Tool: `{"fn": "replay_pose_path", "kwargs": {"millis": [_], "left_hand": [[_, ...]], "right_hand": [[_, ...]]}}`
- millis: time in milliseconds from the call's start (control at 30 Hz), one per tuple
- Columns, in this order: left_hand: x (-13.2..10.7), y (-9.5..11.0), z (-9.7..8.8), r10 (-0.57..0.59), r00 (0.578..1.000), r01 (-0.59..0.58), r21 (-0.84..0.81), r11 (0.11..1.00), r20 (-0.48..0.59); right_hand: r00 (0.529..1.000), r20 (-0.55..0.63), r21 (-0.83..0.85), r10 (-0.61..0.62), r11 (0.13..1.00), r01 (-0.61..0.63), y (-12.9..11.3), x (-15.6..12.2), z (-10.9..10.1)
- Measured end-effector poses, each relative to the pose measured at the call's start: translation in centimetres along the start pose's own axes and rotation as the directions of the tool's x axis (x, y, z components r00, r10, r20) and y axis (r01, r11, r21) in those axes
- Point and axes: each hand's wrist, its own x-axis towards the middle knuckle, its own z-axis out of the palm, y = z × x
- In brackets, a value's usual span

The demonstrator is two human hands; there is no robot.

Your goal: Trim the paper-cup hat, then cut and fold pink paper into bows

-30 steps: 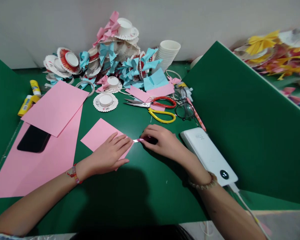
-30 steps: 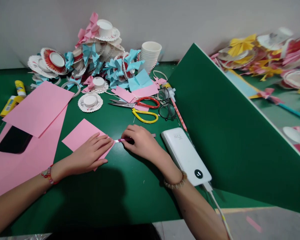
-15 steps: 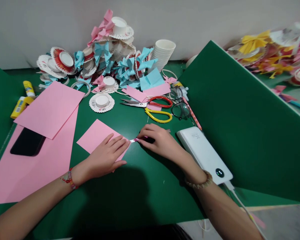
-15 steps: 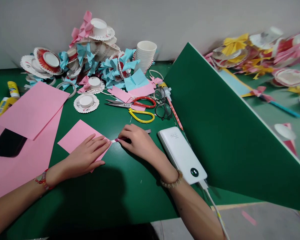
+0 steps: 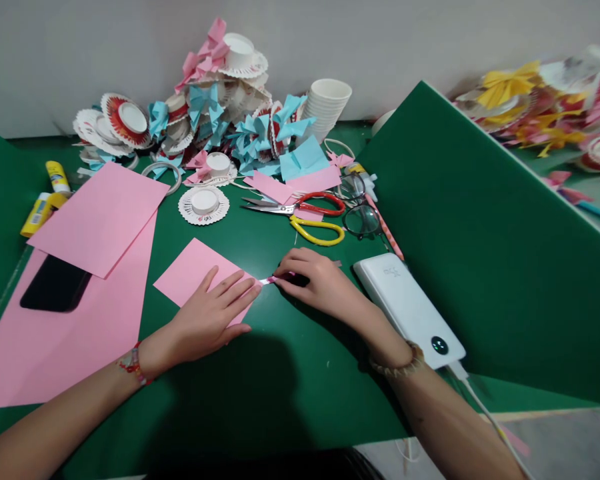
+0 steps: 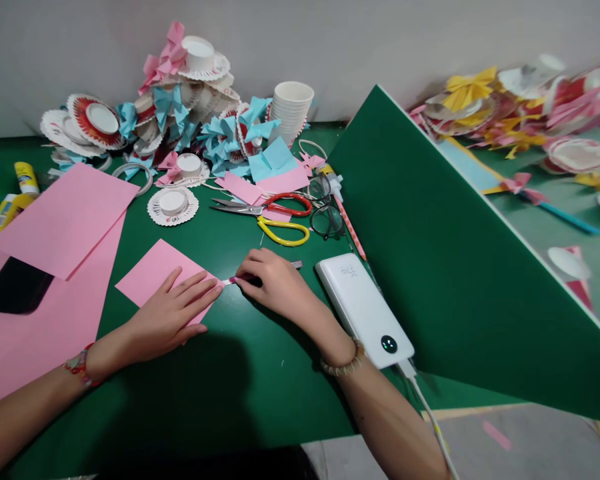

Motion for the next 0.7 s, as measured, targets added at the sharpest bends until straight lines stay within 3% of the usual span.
{"fn": "replay_pose_path", "kwargs": {"millis": [433,700], "left_hand": [[-0.01,-0.05,0.07,0.006,1.000,-0.006,0.013,1.000,0.009],[0.04,-0.04,0.12,0.007,1.000,-0.007,0.019,1.000,0.002]], "right_hand": [[1.000,0.004,0.002,0.025,1.000,-0.025,-0.12,0.00,-0.13],[0.998,-0.051,0.016,-0.025,1.000,0.026,-0.07,0.03,0.64]]}}
